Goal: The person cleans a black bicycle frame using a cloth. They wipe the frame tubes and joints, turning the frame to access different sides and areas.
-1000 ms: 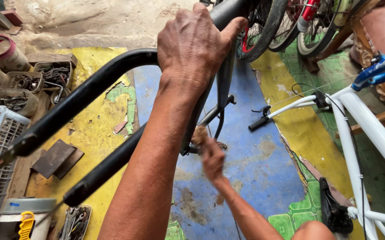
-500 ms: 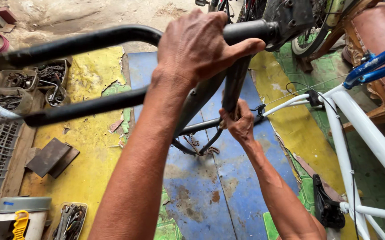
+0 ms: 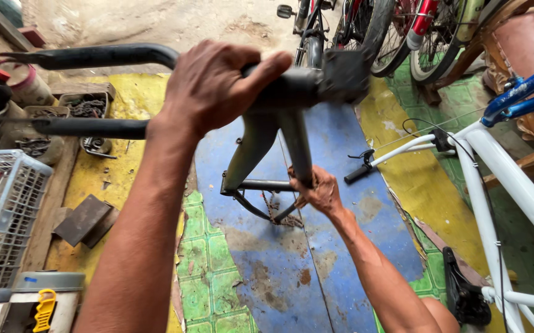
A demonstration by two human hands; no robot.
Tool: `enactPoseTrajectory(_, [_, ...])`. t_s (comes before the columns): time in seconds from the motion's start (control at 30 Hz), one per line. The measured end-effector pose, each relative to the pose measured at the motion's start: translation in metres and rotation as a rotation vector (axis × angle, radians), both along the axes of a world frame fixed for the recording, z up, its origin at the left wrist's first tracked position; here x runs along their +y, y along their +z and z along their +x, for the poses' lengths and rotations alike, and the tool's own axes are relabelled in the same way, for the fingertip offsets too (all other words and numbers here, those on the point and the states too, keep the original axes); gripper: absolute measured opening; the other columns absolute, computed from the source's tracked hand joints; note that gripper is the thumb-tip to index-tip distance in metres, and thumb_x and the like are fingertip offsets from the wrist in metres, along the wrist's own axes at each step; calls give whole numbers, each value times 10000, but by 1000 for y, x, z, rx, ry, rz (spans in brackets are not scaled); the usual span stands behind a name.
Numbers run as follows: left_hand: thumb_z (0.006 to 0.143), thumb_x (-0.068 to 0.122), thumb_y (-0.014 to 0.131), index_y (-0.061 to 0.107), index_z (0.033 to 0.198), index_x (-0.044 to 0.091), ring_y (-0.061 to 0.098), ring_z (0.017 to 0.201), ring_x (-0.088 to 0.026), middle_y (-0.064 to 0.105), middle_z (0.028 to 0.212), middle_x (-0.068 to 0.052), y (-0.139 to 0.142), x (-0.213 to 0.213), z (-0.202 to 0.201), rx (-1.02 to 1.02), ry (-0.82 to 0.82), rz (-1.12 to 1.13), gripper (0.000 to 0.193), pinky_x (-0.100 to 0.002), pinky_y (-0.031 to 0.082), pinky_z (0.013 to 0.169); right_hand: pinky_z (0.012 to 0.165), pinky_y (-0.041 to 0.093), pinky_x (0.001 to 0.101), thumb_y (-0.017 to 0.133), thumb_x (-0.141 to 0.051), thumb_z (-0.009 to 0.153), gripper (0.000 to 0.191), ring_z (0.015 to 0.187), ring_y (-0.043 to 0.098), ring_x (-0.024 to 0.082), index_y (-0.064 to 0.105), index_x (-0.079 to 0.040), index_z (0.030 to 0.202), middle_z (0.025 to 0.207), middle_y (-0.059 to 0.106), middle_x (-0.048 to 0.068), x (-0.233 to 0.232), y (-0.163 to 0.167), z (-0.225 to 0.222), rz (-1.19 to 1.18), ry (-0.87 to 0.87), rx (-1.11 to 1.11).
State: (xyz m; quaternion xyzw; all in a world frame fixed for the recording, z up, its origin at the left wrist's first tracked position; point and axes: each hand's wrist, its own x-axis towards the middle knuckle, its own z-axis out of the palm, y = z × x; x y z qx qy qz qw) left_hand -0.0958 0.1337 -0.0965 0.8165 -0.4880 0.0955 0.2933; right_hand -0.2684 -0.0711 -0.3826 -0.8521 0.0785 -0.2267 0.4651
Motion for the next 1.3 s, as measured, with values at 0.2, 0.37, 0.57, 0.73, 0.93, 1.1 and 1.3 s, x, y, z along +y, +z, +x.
enactPoseTrajectory(0.2, [1058,526,469,654,645,115,501,469,-233,504,504,-73,-16,49,-3,31,-72,-21,611,-433,401,567,511,610,330,790,-322,887,287,561,693,144,738,-70,1013,815,733,55,29,-22,-24,-76,-81,71])
enactPoseTrajectory(0.37, [1061,275,458,718,821,92,654,955,-294,689,781,-85,-27,95,-27,-231,-181,-357,398,-417,385,993,651,591,380,821,-303,823,378,736,688,209,739,-28,1068,840,732,88,66,-17,-43,-323,-103,-157])
enactPoseTrajectory(0.57, [1022,209,569,751,802,89,710,955,-149,732,759,-27,-36,154,-41,184,-139,-328,310,-383,257,1270,837,677,340,659,-181,1004,250,1030,740,231,677,-8,1184,1208,744,125,87,-23,-74,473,208,-182])
enactPoseTrajectory(0.73, [1045,200,568,760,767,65,691,758,-114,728,727,-33,-46,177,-41,254,-153,-345,364,-353,268,1243,494,506,233,526,-271,1085,327,669,677,156,714,-16,1002,890,804,128,31,-72,-77,864,-353,-126])
enactPoseTrajectory(0.93, [1101,276,548,771,804,121,712,694,-102,741,719,-16,-42,175,-42,263,-195,-356,403,-350,292,1200,613,618,290,647,-266,1035,265,665,642,184,609,-9,979,801,630,95,31,-101,-53,1429,-416,241])
enactPoseTrajectory(1.1, [1097,304,533,771,807,167,752,771,-107,757,791,-10,-40,174,-50,263,-207,-342,399,-396,256,1313,546,626,306,677,-288,903,332,648,716,225,641,41,932,822,752,193,53,-89,-27,1572,-191,608])
enactPoseTrajectory(1.3, [1012,182,592,710,891,103,661,1217,-264,628,1064,-62,-31,176,-79,140,-102,-433,186,-443,327,1220,530,588,256,799,-167,918,197,603,672,131,731,-4,1005,881,760,84,68,-93,-18,1630,-116,618])
